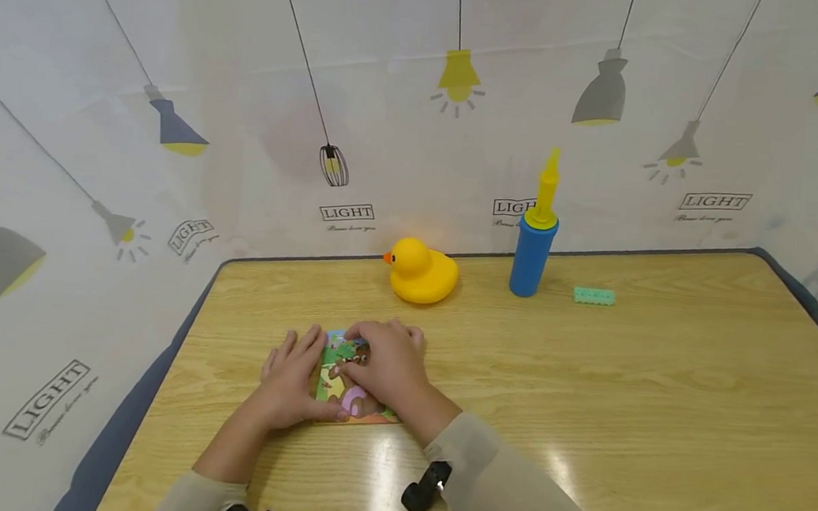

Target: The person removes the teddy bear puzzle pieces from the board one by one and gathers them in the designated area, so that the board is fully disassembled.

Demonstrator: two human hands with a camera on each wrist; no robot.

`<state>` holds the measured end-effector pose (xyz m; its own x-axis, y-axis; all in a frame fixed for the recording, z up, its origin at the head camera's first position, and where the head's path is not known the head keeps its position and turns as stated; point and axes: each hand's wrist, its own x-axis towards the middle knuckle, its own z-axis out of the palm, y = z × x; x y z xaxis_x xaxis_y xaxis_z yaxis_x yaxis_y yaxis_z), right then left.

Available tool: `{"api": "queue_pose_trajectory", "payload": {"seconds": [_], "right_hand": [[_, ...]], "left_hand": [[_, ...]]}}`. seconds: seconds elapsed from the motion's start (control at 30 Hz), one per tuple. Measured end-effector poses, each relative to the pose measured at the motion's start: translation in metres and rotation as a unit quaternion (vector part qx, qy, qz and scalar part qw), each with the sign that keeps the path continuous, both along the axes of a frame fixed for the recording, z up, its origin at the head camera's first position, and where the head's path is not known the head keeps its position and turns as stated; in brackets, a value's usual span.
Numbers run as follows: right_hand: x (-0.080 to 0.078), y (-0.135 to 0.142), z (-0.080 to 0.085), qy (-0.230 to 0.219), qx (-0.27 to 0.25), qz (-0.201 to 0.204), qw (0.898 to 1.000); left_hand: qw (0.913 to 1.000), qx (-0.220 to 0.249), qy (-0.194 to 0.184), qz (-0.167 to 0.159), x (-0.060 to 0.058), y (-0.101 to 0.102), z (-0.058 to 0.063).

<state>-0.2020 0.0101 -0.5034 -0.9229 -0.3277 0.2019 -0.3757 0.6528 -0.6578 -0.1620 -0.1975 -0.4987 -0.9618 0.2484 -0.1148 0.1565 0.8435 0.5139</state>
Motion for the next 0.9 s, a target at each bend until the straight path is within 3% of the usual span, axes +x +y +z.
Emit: {"api": "queue_pose_trajectory", "payload": {"seconds": [0.17, 0.33, 0.67, 0.9], "right_hand": [[0.0015, 0.0024, -0.0006, 0.022, 0.058, 0.001, 0.998], [0.0025, 0.0009, -0.0010, 0.009, 0.113, 0.009, 0.994], [0.0046, 0.0002, 0.0019, -0.002, 0.077, 0.004, 0.997], [0.0027, 0.0012, 0.0013, 0.007, 0.055, 0.015, 0.998]], "left_hand": [[0.9999, -0.012, -0.003, -0.002, -0.0017, 0.0030, 0.0014], [0.9998, -0.008, -0.016, 0.001, -0.0011, 0.0007, -0.0004], [0.9999, 0.003, -0.010, 0.000, 0.0016, -0.0020, -0.0022], [0.9997, -0.007, -0.024, 0.001, 0.0032, 0.0007, 0.0068]]}}
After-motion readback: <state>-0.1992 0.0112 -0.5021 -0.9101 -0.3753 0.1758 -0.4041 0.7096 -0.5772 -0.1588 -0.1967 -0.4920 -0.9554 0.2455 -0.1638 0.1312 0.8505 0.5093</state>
